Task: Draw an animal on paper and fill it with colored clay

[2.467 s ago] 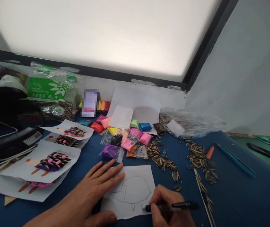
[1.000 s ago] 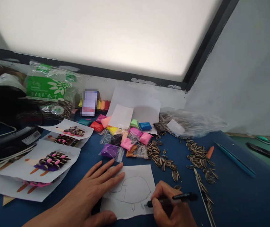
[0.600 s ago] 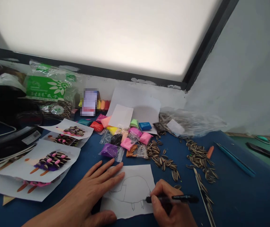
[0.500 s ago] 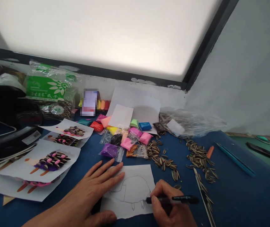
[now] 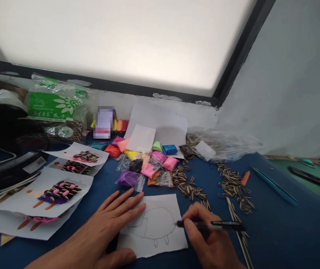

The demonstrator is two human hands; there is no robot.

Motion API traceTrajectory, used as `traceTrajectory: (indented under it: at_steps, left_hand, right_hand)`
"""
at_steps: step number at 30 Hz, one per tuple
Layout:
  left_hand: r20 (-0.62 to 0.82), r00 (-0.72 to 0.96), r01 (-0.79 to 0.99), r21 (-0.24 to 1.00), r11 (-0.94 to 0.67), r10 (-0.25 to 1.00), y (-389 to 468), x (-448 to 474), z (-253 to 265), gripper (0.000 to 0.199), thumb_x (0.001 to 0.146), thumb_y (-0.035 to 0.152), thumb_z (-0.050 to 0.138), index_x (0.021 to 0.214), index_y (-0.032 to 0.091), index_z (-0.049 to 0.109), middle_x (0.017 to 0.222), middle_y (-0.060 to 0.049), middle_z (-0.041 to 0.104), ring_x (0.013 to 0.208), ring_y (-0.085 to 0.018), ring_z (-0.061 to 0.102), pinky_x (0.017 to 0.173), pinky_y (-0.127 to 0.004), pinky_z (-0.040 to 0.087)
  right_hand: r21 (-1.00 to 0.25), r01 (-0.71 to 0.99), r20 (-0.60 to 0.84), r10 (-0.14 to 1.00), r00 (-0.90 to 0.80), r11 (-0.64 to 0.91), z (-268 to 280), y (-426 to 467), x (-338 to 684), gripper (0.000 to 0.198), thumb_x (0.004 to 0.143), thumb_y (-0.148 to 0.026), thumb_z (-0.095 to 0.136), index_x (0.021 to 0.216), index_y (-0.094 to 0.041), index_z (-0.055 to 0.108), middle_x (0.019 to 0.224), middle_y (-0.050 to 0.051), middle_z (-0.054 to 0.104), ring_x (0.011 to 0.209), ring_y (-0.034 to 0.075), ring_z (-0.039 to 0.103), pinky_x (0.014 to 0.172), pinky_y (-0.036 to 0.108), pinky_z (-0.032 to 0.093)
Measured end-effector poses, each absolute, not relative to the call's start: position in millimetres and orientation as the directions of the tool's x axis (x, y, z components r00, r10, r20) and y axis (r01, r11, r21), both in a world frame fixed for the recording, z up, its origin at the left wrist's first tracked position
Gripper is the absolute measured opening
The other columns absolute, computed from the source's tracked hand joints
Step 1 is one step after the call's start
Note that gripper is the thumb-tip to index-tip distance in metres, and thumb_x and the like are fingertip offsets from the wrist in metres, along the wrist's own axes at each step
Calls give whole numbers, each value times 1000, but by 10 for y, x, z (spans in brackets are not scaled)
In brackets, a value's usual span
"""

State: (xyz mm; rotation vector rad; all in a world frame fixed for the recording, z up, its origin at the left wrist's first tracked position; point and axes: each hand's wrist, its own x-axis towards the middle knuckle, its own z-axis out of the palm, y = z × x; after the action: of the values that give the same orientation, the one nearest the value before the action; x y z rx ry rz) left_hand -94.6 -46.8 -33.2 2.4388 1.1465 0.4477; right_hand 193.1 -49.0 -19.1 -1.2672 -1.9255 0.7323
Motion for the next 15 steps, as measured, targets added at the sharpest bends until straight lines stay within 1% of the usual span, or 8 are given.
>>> traceTrajectory:
  at_steps: [2,3,5,6,8,11,12,15]
  left_hand:
    - [126,614,649,482,-589,779,-478,-954,-336,88,91,41,75,159,47,19,163,2,26,148,-38,23,113,-66,26]
    - [130,614,650,476,-592,779,-482,-960,-342,90,91,40,74,160,47,17,164,1,25,147,-38,23,113,-66,26]
    - [138,623,649,458,-608,770,-487,-972,-359,91,92,41,73,161,47,13,164,1,24,147,-38,23,113,-66,26]
    - [142,629,648,447,-616,764,-486,-977,-368,90,93,42,72,161,47,13,164,1,24,147,-39,23,112,-67,26]
    - [148,640,645,430,-632,754,-482,-982,-376,85,94,45,70,160,48,16,164,1,24,147,-40,24,111,-69,27]
    - [169,651,632,421,-651,740,-476,-976,-361,81,94,45,69,159,49,22,164,1,23,147,-41,25,110,-69,28]
    - [183,655,622,420,-661,733,-477,-972,-351,81,94,44,69,159,49,22,164,1,23,147,-41,25,111,-69,27]
    - [225,669,592,415,-691,708,-488,-965,-331,81,93,41,69,160,47,23,165,1,23,148,-40,23,112,-68,24]
  right_hand:
    - [-724,560,332,915,-230,403,-105,-422,1970,18,97,-25,49,86,-22,62,69,-1,62,58,15,61,53,22,47]
    - [-702,566,378,900,-217,431,-79,-387,1995,15,98,-24,51,95,-22,65,77,1,68,65,16,66,58,22,51]
    - [-631,614,426,873,-237,474,-68,-324,2051,20,100,-22,50,113,-21,66,101,7,72,91,20,72,78,27,56]
    - [-575,644,436,855,-281,505,-76,-298,2079,23,101,-19,48,116,-21,66,104,9,72,95,21,72,83,29,56]
    - [-484,703,389,848,-361,521,-95,-263,2121,31,98,-10,47,121,-19,66,108,11,70,97,23,71,83,32,57]
    - [-393,770,253,864,-435,503,-68,-253,2125,46,89,3,54,127,-19,65,114,11,68,102,24,69,84,33,56]
    - [-360,786,214,864,-455,503,-44,-256,2112,46,88,5,56,126,-19,66,114,11,68,102,25,68,83,33,56]
    - [-236,816,129,849,-512,528,18,-260,2070,32,90,2,62,113,-19,71,105,10,68,98,25,66,79,32,55]
